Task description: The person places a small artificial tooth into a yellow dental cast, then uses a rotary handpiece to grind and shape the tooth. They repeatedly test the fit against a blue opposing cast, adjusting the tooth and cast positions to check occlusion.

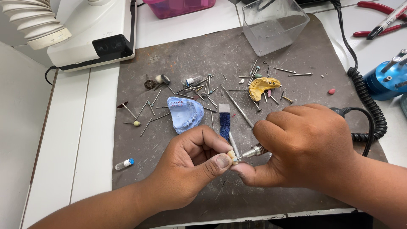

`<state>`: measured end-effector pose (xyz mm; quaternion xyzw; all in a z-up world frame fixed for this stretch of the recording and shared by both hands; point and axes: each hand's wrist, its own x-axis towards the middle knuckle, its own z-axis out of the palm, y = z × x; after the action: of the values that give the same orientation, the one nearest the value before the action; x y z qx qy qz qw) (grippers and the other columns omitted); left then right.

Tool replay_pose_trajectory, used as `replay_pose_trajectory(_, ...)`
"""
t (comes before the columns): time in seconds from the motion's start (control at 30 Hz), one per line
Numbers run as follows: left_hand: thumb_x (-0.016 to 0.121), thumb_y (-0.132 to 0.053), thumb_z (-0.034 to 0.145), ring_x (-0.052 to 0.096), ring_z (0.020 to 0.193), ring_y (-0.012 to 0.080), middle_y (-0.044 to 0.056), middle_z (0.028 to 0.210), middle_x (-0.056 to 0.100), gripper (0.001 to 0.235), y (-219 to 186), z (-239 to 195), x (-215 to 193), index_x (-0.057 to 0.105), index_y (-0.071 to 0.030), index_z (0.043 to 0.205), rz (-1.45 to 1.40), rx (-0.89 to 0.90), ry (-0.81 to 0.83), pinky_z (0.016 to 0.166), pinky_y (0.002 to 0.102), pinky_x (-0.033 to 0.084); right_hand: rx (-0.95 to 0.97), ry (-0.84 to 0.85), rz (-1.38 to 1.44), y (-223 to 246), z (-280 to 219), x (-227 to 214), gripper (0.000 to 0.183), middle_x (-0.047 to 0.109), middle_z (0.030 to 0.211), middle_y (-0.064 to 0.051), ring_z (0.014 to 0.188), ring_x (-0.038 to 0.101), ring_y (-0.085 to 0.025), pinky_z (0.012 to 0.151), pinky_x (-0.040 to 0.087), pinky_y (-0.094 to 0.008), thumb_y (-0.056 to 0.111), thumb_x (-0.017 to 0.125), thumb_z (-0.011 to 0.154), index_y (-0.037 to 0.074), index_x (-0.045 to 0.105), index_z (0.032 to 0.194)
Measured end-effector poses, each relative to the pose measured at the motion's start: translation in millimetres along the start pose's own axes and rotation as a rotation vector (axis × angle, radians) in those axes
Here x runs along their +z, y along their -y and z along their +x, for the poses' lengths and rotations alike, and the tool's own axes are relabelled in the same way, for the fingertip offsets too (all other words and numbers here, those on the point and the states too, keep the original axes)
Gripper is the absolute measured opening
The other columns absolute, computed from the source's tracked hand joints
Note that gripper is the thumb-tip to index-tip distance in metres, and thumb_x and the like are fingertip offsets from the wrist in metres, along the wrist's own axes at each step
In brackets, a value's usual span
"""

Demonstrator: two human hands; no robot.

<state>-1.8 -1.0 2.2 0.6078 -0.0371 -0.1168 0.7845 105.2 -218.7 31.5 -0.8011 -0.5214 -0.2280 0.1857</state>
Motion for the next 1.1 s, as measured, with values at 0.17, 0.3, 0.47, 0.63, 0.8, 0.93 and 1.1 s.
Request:
replay_pose_trajectory(0.17,0.068,-0.016,0.101,0.066,0.092,0.0081,0.006,0.100,0.068,0.017,-0.2,0.8,0.3,0.062,-0.002,0.108,0.011,0.012,0.003,0.081,0.025,0.057,-0.002,-0.022,-0.007,-0.3,0.3,-1.6,0.062,0.050,0.046,-0.003,0.040,0.055,-0.022,0.039,0.043,-0.037,0.066,0.074,0.070,0.010,0.056,0.051)
replay_pose_trajectory(0.3,0.069,-0.016,0.101,0.065,0.090,0.0080,0.006,0.099,0.068,0.017,-0.7,1.3,0.7,0.062,-0.002,0.108,0.029,0.018,0.004,0.079,0.025,0.056,0.017,0.052,-0.041,-1.8,1.2,-0.7,0.069,0.049,0.042,-0.004,0.037,0.055,-0.022,0.039,0.044,-0.038,0.073,0.076,0.069,0.011,0.053,0.047)
replay_pose_trajectory(0.47,0.069,-0.017,0.101,0.066,0.090,0.0077,0.005,0.099,0.068,0.017,-1.0,0.6,1.1,0.062,-0.002,0.107,0.053,0.019,-0.007,0.079,0.025,0.057,-0.003,0.033,-0.023,-2.5,0.9,-0.2,0.066,0.051,0.045,-0.003,0.040,0.056,-0.021,0.041,0.045,-0.037,0.071,0.075,0.070,0.012,0.054,0.049)
replay_pose_trajectory(0.63,0.069,-0.017,0.100,0.066,0.090,0.0076,0.006,0.099,0.069,0.018,-0.1,1.3,1.6,0.062,-0.002,0.107,0.062,0.015,-0.025,0.078,0.025,0.057,0.005,0.068,-0.047,-3.4,0.7,0.4,0.066,0.053,0.045,-0.003,0.040,0.058,-0.021,0.042,0.047,-0.037,0.070,0.076,0.068,0.012,0.054,0.047)
replay_pose_trajectory(0.8,0.069,-0.016,0.100,0.066,0.089,0.0072,0.006,0.099,0.069,0.017,-0.5,1.2,2.3,0.063,-0.001,0.108,0.049,0.006,-0.032,0.078,0.024,0.056,0.013,0.069,-0.048,-3.5,1.1,0.5,0.066,0.053,0.044,-0.003,0.040,0.058,-0.021,0.043,0.047,-0.038,0.071,0.076,0.069,0.012,0.055,0.047)
replay_pose_trajectory(0.93,0.069,-0.015,0.100,0.065,0.088,0.0070,0.006,0.098,0.069,0.017,0.4,1.6,3.0,0.063,-0.001,0.107,0.042,-0.008,-0.049,0.076,0.024,0.056,0.014,0.080,-0.072,-3.4,0.9,0.6,0.067,0.054,0.044,-0.003,0.041,0.058,-0.021,0.042,0.048,-0.037,0.072,0.076,0.068,0.012,0.056,0.046)
replay_pose_trajectory(1.1,0.069,-0.016,0.100,0.066,0.090,0.0078,0.005,0.098,0.069,0.017,0.8,1.1,1.4,0.063,-0.002,0.107,0.056,0.008,-0.035,0.079,0.025,0.057,-0.003,0.077,-0.058,-3.4,0.8,-0.4,0.066,0.054,0.045,-0.002,0.041,0.058,-0.021,0.044,0.048,-0.037,0.072,0.075,0.069,0.012,0.056,0.049)
